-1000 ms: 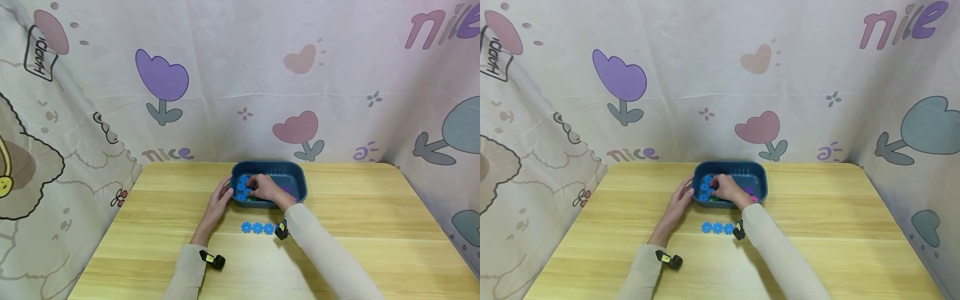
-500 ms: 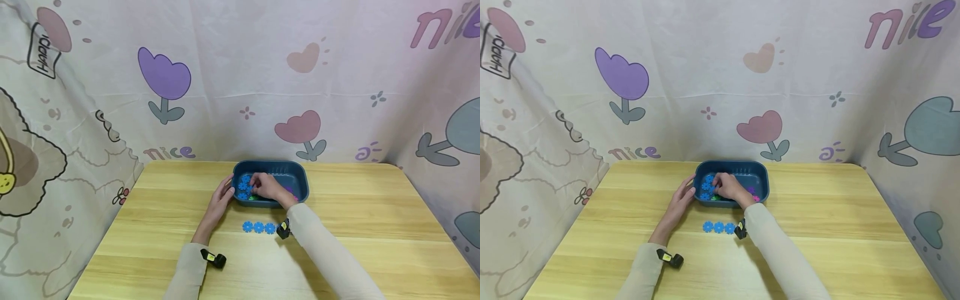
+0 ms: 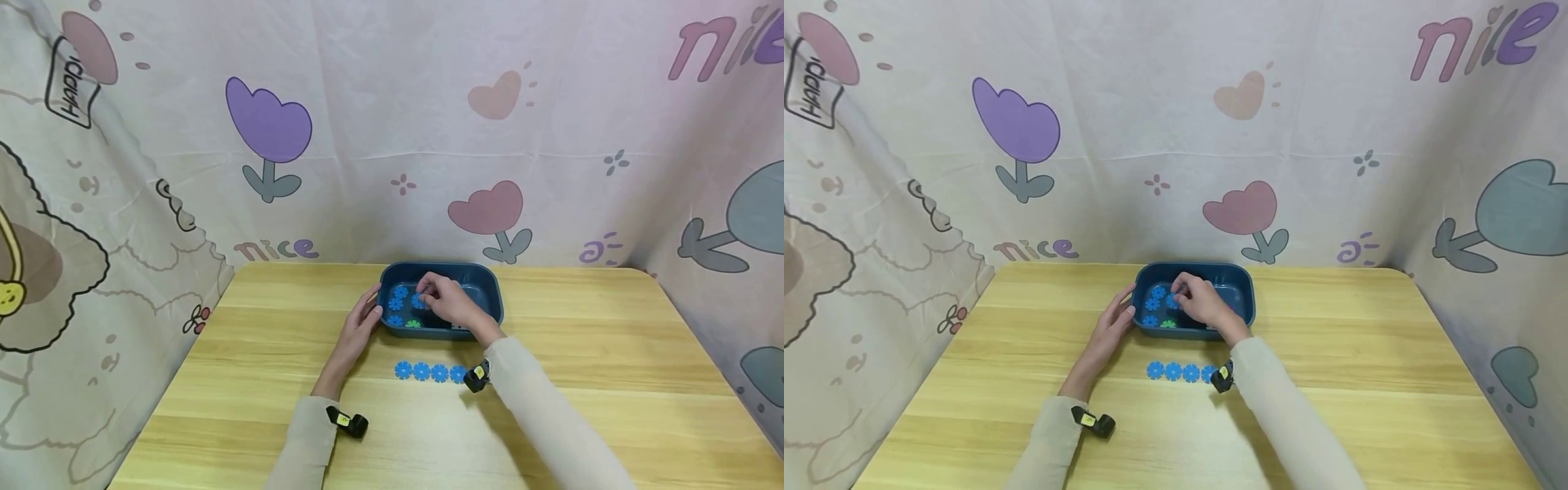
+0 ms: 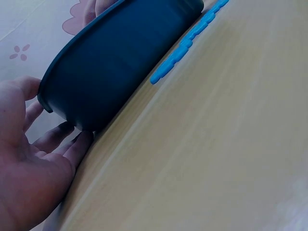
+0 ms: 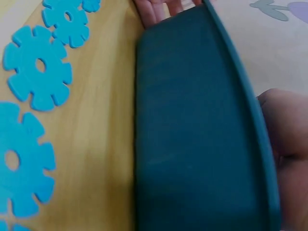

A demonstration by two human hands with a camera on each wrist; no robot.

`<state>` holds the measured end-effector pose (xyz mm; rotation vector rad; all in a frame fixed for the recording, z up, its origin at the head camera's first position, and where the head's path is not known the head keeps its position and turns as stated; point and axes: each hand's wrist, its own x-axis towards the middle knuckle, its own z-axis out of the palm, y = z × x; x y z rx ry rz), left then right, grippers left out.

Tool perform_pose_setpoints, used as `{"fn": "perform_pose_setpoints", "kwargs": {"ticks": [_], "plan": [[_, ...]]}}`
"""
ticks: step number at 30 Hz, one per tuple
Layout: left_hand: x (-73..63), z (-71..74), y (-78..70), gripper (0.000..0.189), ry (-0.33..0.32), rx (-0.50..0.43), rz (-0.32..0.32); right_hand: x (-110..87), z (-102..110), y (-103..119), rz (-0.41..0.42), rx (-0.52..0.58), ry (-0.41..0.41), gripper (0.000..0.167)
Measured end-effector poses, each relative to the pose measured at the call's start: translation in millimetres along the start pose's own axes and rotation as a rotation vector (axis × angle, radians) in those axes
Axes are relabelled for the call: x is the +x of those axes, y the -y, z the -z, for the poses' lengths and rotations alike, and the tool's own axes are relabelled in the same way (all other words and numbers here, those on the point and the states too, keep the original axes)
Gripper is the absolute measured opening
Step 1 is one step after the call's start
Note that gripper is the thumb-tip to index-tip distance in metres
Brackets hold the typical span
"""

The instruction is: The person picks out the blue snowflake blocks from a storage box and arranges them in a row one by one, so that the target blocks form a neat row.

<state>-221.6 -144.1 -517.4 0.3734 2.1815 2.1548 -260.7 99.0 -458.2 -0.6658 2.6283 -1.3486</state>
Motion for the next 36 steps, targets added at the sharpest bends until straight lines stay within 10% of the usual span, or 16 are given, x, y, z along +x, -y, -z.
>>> {"fn": "perform_pose_setpoints", "kwargs": {"ticks": [36], "plan": [[1.2, 0.7, 3.5, 0.05, 0.005, 0.009, 0.001, -94.1, 63, 29, 0.082, 0.158, -0.185, 0.036]]}}
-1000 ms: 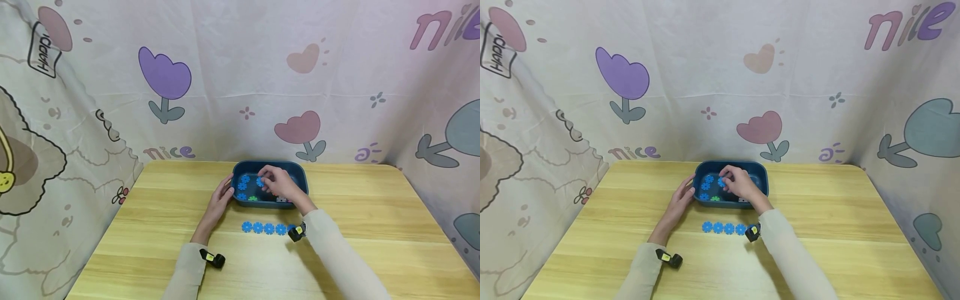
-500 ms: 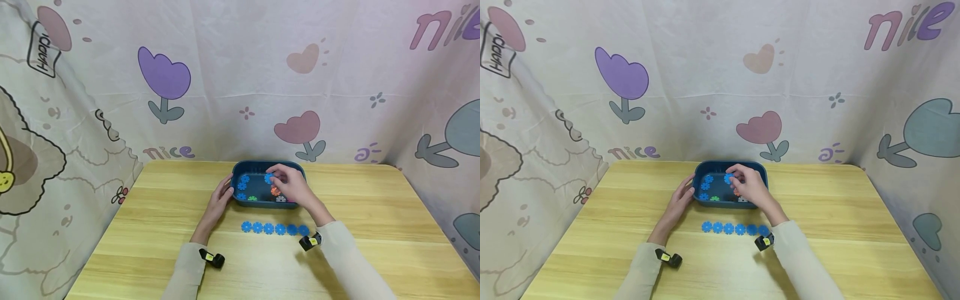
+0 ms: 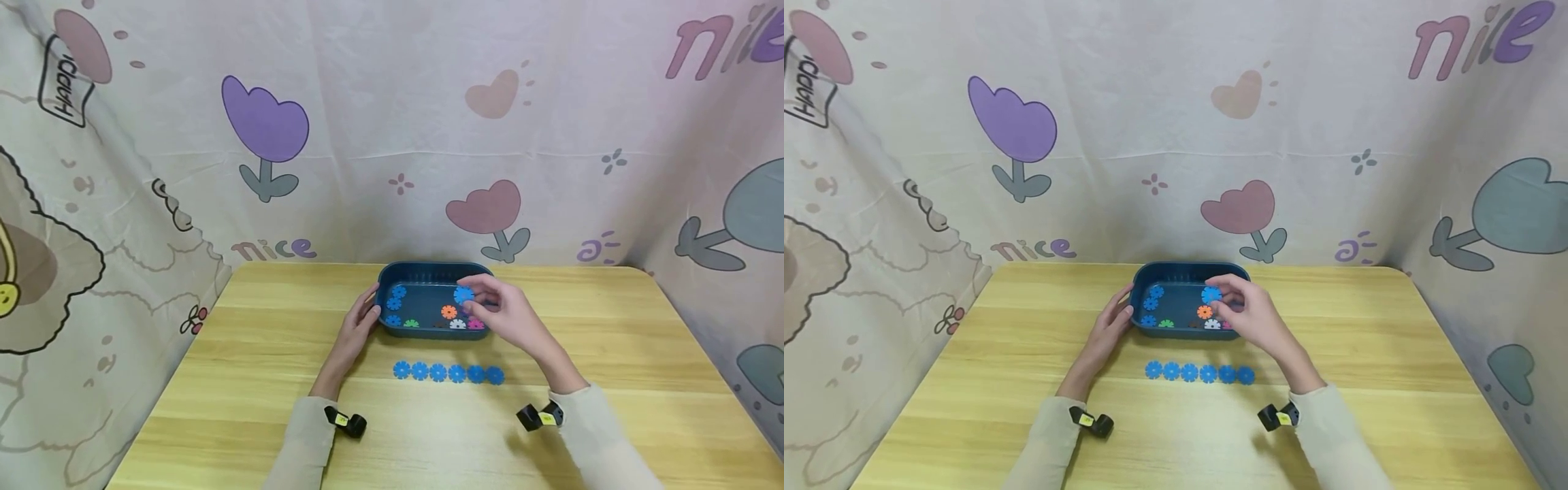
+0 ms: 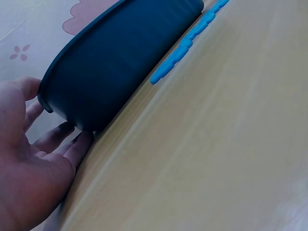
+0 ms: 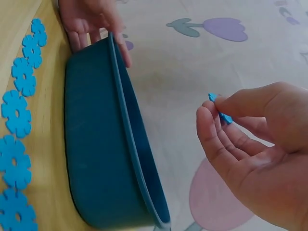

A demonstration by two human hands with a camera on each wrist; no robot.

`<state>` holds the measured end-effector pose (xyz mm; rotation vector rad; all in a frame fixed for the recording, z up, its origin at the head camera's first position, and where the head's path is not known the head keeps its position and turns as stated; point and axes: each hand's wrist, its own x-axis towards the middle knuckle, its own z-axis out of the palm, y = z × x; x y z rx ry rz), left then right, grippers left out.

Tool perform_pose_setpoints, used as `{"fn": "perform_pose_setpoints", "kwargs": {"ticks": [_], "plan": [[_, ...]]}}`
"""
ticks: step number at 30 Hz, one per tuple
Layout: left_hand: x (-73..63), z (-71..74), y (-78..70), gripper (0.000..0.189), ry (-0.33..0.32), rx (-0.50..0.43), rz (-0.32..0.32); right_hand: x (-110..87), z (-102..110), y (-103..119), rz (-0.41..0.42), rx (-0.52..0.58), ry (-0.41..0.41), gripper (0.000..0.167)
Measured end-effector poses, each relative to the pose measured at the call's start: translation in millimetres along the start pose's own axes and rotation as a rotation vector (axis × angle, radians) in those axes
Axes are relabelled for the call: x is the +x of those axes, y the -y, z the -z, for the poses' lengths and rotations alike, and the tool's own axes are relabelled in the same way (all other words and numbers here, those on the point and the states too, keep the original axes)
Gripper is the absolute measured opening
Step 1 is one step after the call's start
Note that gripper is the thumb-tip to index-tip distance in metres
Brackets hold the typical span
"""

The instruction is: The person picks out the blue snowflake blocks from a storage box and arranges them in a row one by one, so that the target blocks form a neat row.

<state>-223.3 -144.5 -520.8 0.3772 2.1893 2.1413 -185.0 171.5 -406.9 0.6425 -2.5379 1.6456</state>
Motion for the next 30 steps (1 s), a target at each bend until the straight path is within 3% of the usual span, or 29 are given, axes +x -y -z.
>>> {"fn": "perform_pose_setpoints", "kwargs": {"ticks": [15, 24, 30], "plan": [[-1.1, -1.7, -5.2, 0.049, -0.007, 0.0, 0.01, -46.7, 16, -9, -0.017, 0.036, -0.025, 0.04], [-1.0, -1.7, -5.1, 0.048, -0.014, 0.002, 0.017, -72.6, 14, -26, -0.072, 0.038, -0.028, 0.041], [-1.6, -1.0, -5.5, 0.048, -0.01, -0.008, 0.018, -87.5, 14, -39, -0.062, 0.004, -0.035, 0.038]]}}
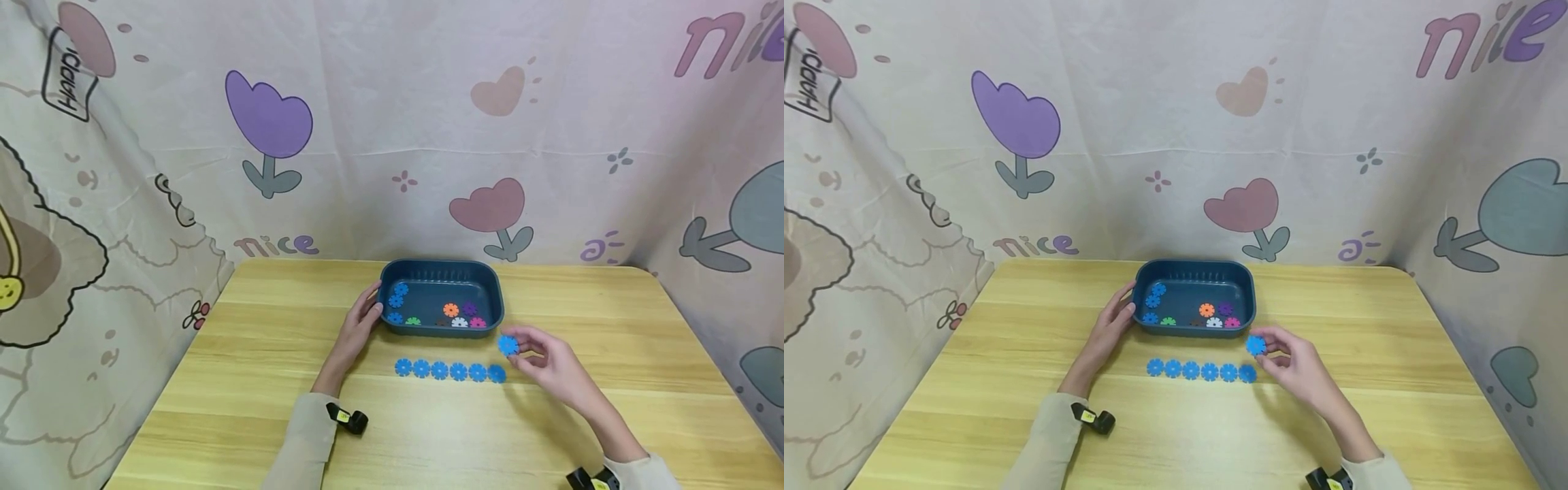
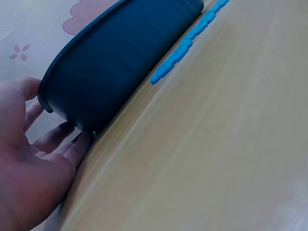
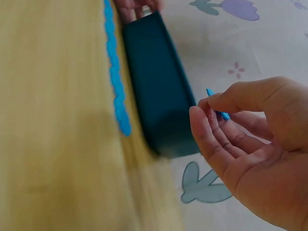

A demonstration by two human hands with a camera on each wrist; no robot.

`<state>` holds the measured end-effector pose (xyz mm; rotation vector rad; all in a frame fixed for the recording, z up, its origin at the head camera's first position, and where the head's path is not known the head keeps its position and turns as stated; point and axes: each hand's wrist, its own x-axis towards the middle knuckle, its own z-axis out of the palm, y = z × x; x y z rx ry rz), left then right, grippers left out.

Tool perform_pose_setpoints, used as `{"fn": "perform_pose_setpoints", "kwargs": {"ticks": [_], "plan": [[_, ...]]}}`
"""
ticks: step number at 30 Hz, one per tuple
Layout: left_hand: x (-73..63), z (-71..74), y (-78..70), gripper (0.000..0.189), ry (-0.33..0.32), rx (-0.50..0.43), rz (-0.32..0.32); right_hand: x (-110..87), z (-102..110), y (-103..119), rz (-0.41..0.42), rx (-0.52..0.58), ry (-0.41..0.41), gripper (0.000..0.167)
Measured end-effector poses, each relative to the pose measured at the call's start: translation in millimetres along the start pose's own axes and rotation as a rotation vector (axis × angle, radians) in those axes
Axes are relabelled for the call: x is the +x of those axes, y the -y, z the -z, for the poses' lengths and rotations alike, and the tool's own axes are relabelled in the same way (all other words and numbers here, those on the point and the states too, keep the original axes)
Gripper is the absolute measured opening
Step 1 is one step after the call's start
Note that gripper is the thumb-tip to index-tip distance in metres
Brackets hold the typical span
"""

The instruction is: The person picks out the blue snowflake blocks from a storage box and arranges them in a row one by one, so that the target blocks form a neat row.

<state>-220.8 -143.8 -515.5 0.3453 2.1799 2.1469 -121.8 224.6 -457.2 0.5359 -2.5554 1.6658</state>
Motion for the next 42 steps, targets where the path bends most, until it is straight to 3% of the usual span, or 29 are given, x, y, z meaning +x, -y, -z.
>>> {"fn": "perform_pose_setpoints", "kwargs": {"ticks": [14, 21, 42], "plan": [[1.1, 1.0, 1.6, 0.05, 0.019, -0.01, -0.009, -17.8, 5, -33, -0.016, -0.159, 0.043, 0.036], [2.4, 0.8, 1.6, 0.05, 0.019, -0.014, -0.012, -18.2, 7, -37, -0.086, -0.196, 0.086, 0.033], [1.2, 1.0, 1.7, 0.049, 0.017, -0.006, -0.019, -18.5, 10, -42, -0.042, -0.263, 0.121, 0.031]]}}
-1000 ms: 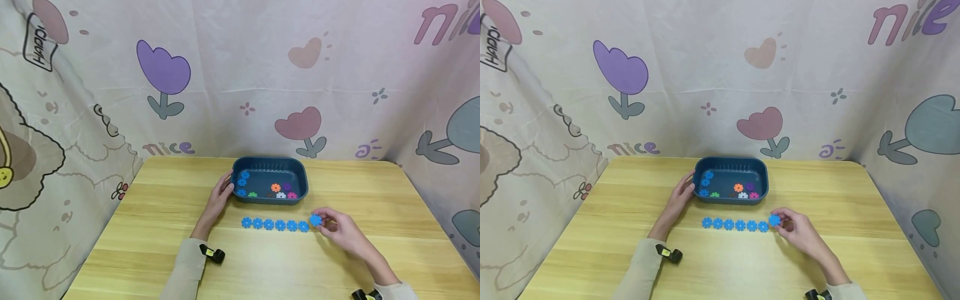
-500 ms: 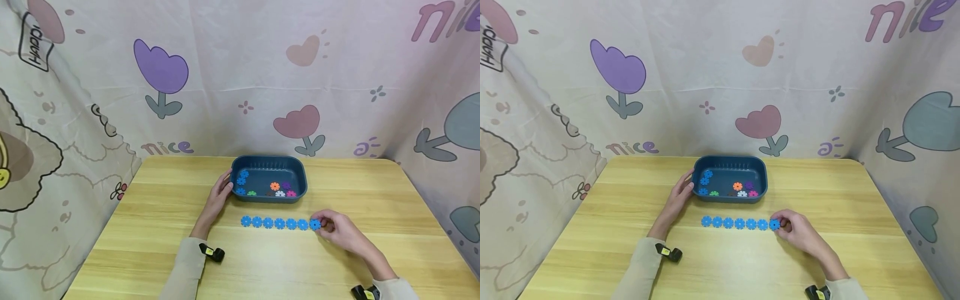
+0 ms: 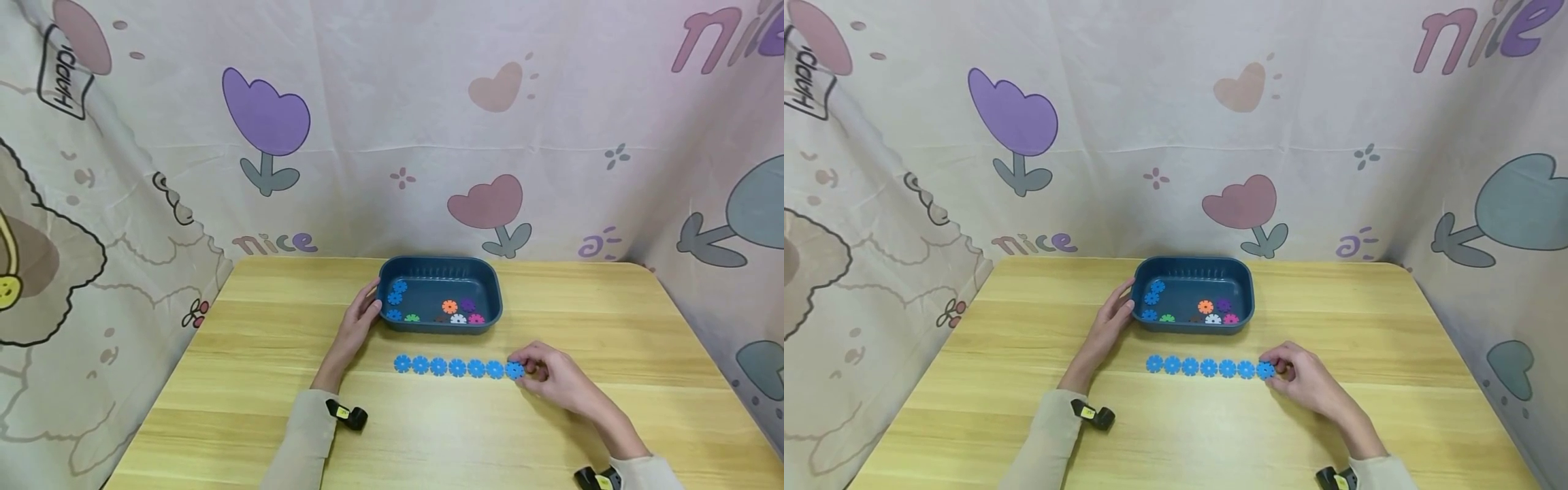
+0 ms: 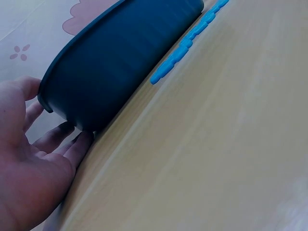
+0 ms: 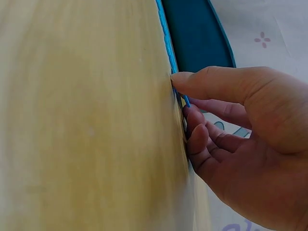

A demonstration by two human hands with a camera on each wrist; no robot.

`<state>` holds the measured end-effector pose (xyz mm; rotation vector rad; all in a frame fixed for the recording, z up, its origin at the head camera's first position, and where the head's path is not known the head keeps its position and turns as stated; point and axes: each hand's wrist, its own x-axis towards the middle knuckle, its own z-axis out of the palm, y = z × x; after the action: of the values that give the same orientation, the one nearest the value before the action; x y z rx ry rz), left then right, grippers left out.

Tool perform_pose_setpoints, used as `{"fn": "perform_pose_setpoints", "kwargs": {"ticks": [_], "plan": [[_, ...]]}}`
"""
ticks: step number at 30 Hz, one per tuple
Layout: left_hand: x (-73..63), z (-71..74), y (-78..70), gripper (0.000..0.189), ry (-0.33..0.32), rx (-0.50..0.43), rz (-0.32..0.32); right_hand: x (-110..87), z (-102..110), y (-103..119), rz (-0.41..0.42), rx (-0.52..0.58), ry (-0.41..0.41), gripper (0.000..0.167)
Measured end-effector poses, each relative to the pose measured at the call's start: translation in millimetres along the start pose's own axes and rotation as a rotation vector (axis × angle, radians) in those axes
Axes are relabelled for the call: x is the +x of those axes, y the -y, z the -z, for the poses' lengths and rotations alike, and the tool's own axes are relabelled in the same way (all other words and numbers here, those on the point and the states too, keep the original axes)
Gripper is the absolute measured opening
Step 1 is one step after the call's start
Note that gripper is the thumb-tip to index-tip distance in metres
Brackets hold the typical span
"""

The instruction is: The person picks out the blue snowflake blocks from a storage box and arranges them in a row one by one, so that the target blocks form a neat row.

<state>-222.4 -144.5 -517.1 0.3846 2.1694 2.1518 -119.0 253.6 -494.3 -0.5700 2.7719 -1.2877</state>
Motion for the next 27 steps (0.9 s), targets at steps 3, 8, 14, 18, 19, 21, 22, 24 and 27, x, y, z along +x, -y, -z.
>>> {"fn": "perform_pose_setpoints", "kwargs": {"ticks": [3, 8, 14, 18, 19, 21, 22, 24, 27], "plan": [[-0.5, 0.2, -0.3, 0.048, -0.004, 0.006, 0.006, 0.5, 0, -1, -0.004, 0.01, 0.019, 0.031], [-0.6, 0.5, -0.8, 0.048, -0.009, 0.009, 0.008, 0.0, 0, -3, 0.025, 0.037, 0.013, 0.034], [-0.5, -1.7, -0.9, 0.048, -0.012, 0.009, 0.005, -1.5, 0, 0, 0.032, 0.053, -0.08, 0.033], [1.1, -3.1, 0.0, 0.048, -0.003, 0.013, 0.001, 1.6, 0, 8, 0.059, 0.035, -0.15, 0.033], [1.5, -3.3, 0.1, 0.048, -0.003, 0.015, 0.001, 3.7, 0, 11, 0.071, 0.03, -0.161, 0.033], [1.8, -3.4, -0.1, 0.048, -0.004, 0.012, 0.002, 9.5, 0, 18, 0.094, 0.025, -0.18, 0.031], [1.9, -3.2, 0.1, 0.048, -0.008, 0.011, 0.005, 13.1, 0, 22, 0.103, 0.026, -0.184, 0.03], [1.9, -2.7, 0.3, 0.048, -0.017, 0.009, 0.012, 20.9, 0, 30, 0.119, 0.024, -0.187, 0.027], [1.5, -2.0, 0.1, 0.049, -0.018, 0.001, 0.017, 32.7, -1, 41, 0.136, 0.03, -0.19, 0.026]]}}
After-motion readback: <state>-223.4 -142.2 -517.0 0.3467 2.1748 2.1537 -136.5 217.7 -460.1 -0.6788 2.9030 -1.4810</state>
